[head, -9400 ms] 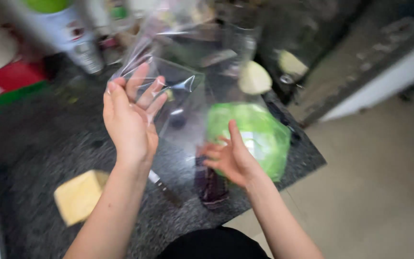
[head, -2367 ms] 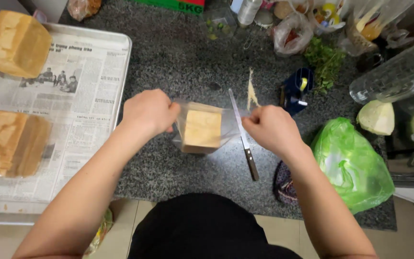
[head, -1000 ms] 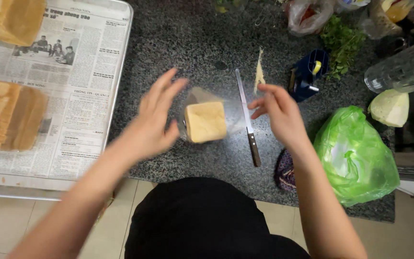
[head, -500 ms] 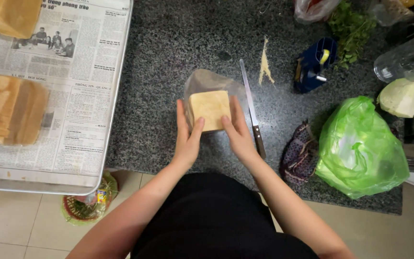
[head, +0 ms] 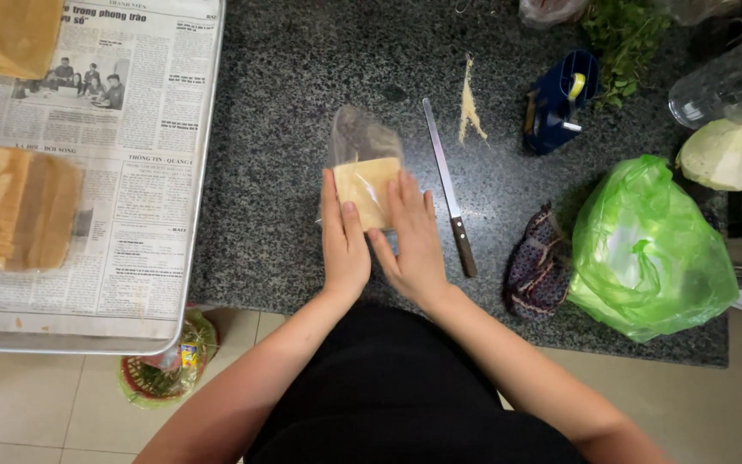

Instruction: The person slices a loaf of bread with a knife on a counter and then places one of the slices into a plastic bag, sealing it with tape.

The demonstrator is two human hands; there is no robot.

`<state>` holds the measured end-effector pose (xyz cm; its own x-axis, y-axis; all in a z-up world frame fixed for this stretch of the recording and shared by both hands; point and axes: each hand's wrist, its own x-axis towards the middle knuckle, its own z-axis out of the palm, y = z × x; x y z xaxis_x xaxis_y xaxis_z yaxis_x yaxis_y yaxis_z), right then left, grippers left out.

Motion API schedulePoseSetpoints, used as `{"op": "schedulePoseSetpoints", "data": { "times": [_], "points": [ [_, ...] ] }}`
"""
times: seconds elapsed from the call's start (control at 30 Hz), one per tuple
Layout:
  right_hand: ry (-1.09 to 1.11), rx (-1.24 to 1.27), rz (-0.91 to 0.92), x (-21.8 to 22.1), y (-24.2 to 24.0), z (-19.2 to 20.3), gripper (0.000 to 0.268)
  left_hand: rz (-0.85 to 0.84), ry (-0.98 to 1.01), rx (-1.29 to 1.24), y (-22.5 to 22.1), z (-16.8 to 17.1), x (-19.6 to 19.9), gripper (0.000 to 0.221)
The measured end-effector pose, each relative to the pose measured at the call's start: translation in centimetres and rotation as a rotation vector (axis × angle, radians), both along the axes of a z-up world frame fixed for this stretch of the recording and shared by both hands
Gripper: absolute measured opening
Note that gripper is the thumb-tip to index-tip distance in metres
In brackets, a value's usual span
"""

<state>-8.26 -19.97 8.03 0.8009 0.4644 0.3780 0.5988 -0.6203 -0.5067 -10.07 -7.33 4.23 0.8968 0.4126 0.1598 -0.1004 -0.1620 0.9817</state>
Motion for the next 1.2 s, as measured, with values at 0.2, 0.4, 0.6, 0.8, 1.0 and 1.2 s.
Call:
{"op": "schedulePoseSetpoints", "data": {
  "times": [0.2,0.4,0.6,0.8,1.0,1.2],
  "points": [
    [0.349,0.492,-0.149,0.2,1.2,-0.1,0.068,0.008,0.018,0.059,0.3,0.7,-0.5,0.056],
    [0.802,1.044,-0.264,2.3,2.5,-3.1,0.051,-0.012,0.001,-0.195,0.0,-0.2,-0.1,0.059],
    [0.428,0.748,-0.228,1.8,2.7,-3.5,0.048,-0.015,0.031,-0.118,-0.1,1.0,0.3,0.06],
    [0.004,0.098,-0.084,0.4,1.0,-0.2,0.061,-0.011,0.052,-0.25,-0.2,0.9,0.7,0.062],
    [-0.101,-0.246,-0.095,0.0,0.8,1.1,0.055,-0.078,-0.087,0.138,0.7,1.7,-0.6,0.062],
    [-0.064,-0.289,0.041,0.5,1.0,2.6,0.053,-0.309,-0.134,0.774,4.2,-0.2,-1.9,0.064]
  ]
}}
